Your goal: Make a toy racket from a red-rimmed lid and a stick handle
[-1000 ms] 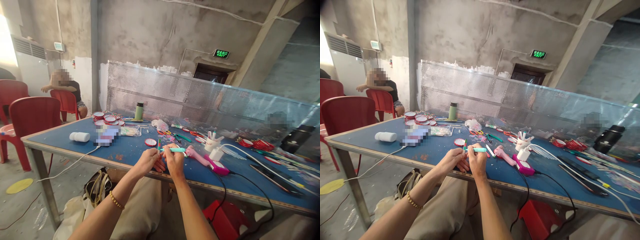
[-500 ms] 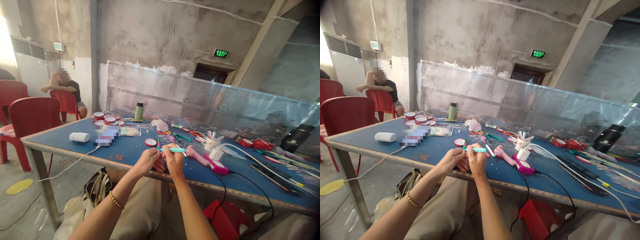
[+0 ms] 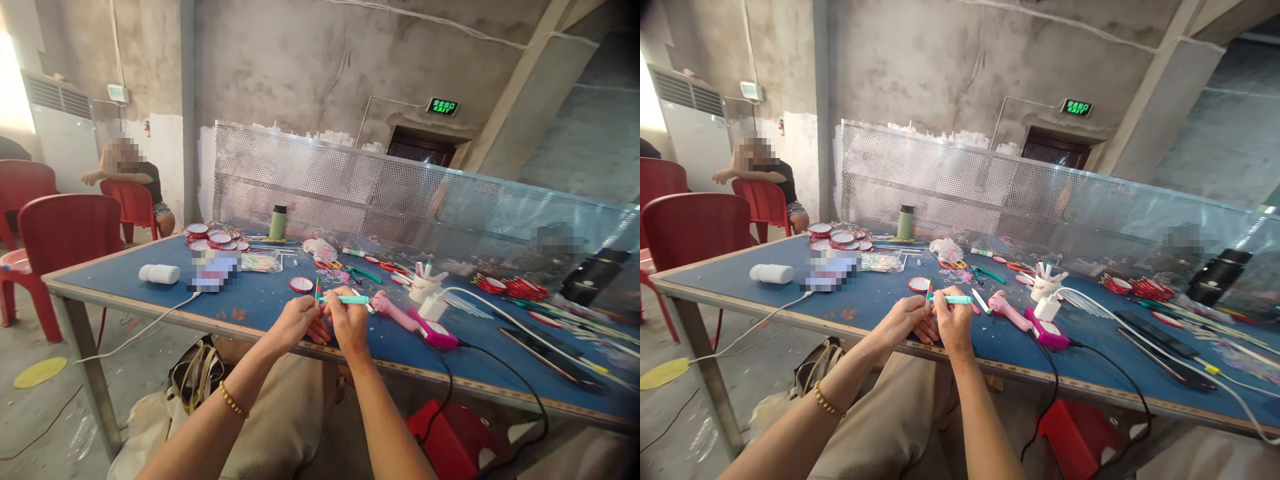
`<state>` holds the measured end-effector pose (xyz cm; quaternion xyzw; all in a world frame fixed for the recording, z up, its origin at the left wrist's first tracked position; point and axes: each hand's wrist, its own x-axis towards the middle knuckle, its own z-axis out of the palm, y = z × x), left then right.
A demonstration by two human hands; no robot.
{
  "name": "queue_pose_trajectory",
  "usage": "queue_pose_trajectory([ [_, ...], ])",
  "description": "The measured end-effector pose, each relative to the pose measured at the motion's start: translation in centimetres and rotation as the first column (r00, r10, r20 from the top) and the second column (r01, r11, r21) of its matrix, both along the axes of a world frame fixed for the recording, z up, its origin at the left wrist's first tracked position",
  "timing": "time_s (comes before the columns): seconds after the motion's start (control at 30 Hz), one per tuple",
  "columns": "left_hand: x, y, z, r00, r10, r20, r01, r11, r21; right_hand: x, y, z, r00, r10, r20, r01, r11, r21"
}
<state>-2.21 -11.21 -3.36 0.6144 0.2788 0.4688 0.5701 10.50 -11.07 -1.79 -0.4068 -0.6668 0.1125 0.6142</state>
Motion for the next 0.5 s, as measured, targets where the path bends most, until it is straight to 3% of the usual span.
queue_pose_trajectory([
  [0.5,-0.01,0.01,-0.23,1.000,-0.006,0.008,0.006,1.000,0.021,-0.11,-0.13,0.17,1.000,0.031,0.003,-0.031,0.999,-0.011],
])
